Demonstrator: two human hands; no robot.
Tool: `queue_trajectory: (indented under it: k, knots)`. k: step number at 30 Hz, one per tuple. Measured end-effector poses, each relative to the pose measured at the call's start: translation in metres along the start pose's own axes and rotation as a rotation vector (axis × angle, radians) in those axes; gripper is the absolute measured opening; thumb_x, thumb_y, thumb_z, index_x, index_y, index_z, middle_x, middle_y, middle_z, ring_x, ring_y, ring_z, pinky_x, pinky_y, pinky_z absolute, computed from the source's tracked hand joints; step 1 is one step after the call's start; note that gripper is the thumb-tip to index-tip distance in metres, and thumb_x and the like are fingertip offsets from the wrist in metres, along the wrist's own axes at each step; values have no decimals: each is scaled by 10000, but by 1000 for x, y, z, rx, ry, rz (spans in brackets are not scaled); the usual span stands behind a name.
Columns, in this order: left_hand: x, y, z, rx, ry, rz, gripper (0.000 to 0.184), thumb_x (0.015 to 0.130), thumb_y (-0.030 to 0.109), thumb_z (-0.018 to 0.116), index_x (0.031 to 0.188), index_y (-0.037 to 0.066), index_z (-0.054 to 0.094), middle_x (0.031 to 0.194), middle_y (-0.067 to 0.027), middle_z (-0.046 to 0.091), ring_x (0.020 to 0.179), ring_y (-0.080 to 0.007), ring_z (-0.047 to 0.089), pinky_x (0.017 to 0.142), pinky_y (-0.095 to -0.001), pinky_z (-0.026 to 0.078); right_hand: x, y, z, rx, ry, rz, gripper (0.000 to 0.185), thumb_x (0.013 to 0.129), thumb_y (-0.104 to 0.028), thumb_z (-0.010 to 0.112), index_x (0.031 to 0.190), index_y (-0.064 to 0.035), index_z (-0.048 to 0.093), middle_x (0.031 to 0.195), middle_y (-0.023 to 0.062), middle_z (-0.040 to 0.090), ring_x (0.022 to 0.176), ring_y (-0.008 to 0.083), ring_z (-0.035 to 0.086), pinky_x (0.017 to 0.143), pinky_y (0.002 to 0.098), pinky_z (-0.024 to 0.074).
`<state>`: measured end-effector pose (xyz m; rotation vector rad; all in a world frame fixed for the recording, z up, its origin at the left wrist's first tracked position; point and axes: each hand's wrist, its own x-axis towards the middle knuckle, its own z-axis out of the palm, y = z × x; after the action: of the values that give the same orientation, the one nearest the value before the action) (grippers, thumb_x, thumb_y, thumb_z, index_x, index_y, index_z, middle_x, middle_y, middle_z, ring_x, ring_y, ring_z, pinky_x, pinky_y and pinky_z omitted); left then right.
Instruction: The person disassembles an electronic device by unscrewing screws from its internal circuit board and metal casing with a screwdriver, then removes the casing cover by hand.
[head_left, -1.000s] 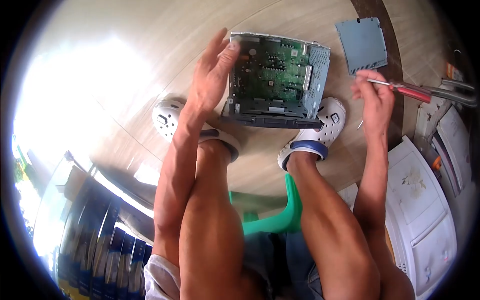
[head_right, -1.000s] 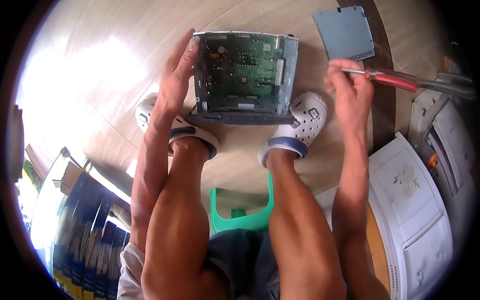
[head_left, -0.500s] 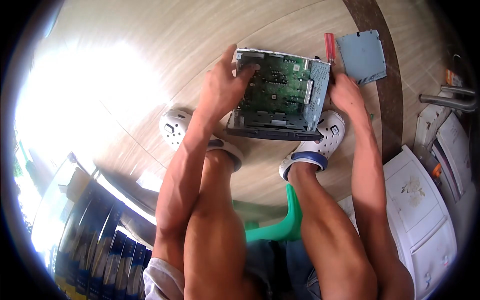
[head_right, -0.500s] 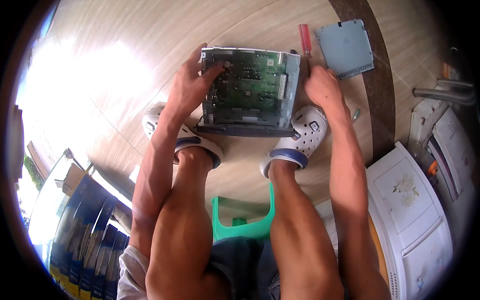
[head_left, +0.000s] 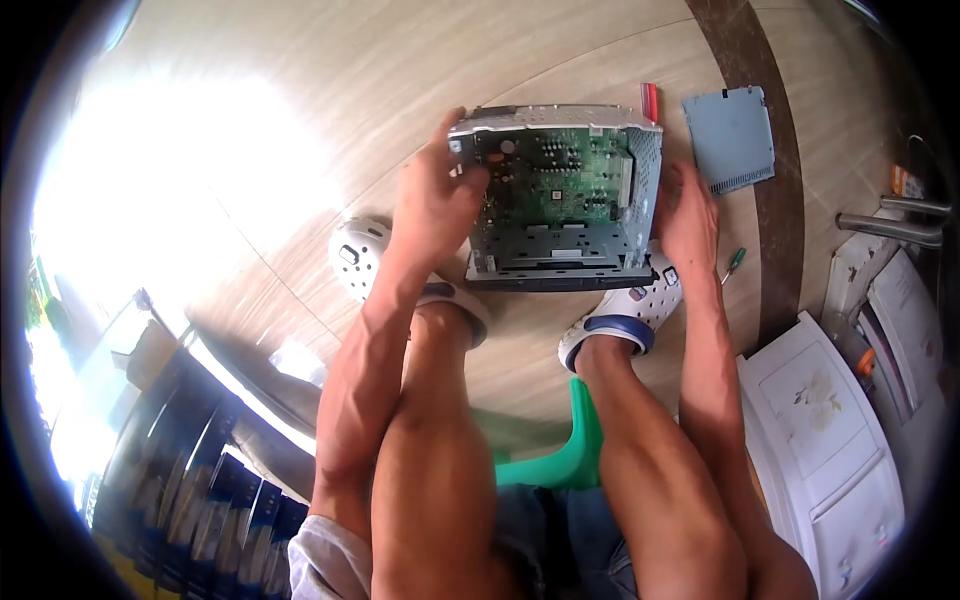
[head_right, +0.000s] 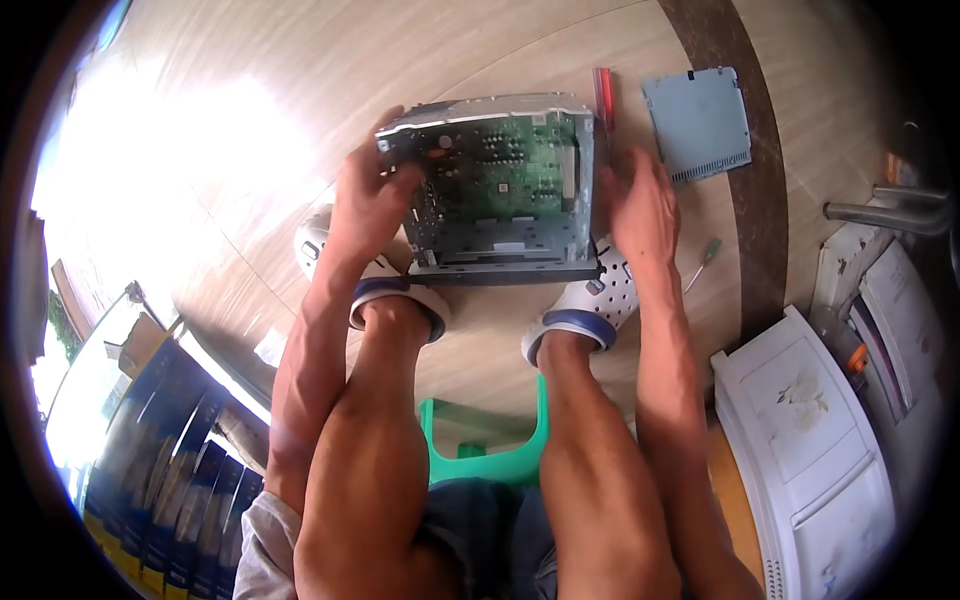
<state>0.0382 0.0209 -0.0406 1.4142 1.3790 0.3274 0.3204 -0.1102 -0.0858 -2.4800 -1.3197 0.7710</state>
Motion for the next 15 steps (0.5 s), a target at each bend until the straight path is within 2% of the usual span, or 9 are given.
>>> queue_trajectory:
  k: [2, 3, 4, 5, 8, 9, 12, 13, 15]
  knots:
    - [-2, -5, -8, -159, 20, 28, 637, 860, 59, 567, 1469, -76, 436, 990, -183, 749, 907, -196, 701, 864, -313, 527, -5, 2, 1, 48, 83, -70, 465, 945, -278, 676, 1329, -35, 576, 1262, 257, 634, 1190, 439, 592, 989, 486, 487]
    - [-5, 8, -14, -189, 27, -26, 620, 874, 34, 563, 1469, -88, 440, 1056, -105, 734, 928, -131, 650, 875, -284, 513, -6, 4, 0, 79, 92, -81, 467, 947, -270, 680, 1330, -24, 577, 1280, 254, 627, 1196, 424, 598, 991, 471, 488]
    - [-8, 10, -16, -270, 37, -33, 610, 879, 24, 561, 1469, -84, 447, 1094, -99, 723, 963, -133, 645, 895, -284, 506, -6, 5, -2, 111, 100, -93, 468, 950, -262, 683, 1331, -13, 577, 1297, 251, 619, 1202, 409, 603, 994, 457, 489]
    - [-11, 11, -18, -351, 49, -40, 601, 885, 14, 560, 1468, -79, 454, 1132, -93, 713, 997, -135, 641, 915, -284, 499, -6, 5, -5, 392, 84, 11, 457, 981, -300, 670, 1307, 11, 595, 1231, 185, 672, 1137, 298, 648, 962, 401, 504]
    - [-13, 0, -23, -586, 18, -92, 583, 898, -20, 550, 1474, -51, 470, 1219, -87, 681, 1081, -150, 625, 975, -294, 477, 2, 5, -18, 823, 21, 148, 465, 1011, -351, 641, 1286, 23, 611, 1157, 93, 688, 1059, 185, 642, 918, 344, 507]
    - [-13, -7, -24, -665, -3, -114, 580, 901, -31, 545, 1477, -39, 475, 1244, -87, 671, 1106, -156, 619, 994, -299, 470, 1, -13, -31, 980, -43, 208, 535, 1014, -429, 633, 1287, 30, 605, 1092, 48, 676, 997, 134, 621, 876, 298, 498]
    - [-17, -10, -14, -963, -28, -93, 310, 909, -25, 560, 1214, -38, 619, 1135, -118, 692, 1000, -207, 673, 880, -342, 558, 2, -62, -48, 1170, -362, 171, 611, 991, -479, 645, 1315, 35, 579, 1090, 59, 674, 988, 135, 617, 867, 290, 493]
    - [-19, -8, -15, -989, -84, -131, 335, 916, -17, 563, 1248, -33, 602, 1142, -115, 686, 988, -207, 679, 870, -352, 571, 0, -78, -50, 1199, -462, 137, 622, 988, -485, 647, 1319, 36, 574, 1090, 61, 674, 987, 135, 617, 865, 289, 492]
    - [-22, 3, -14, -1076, -152, -172, 363, 902, -34, 580, 1263, -14, 616, 1174, -98, 688, 1044, -205, 663, 947, -352, 523, -7, -100, -51, 1218, -594, 69, 644, 980, -497, 651, 1327, 38, 566, 1090, 65, 674, 984, 135, 617, 862, 287, 492]
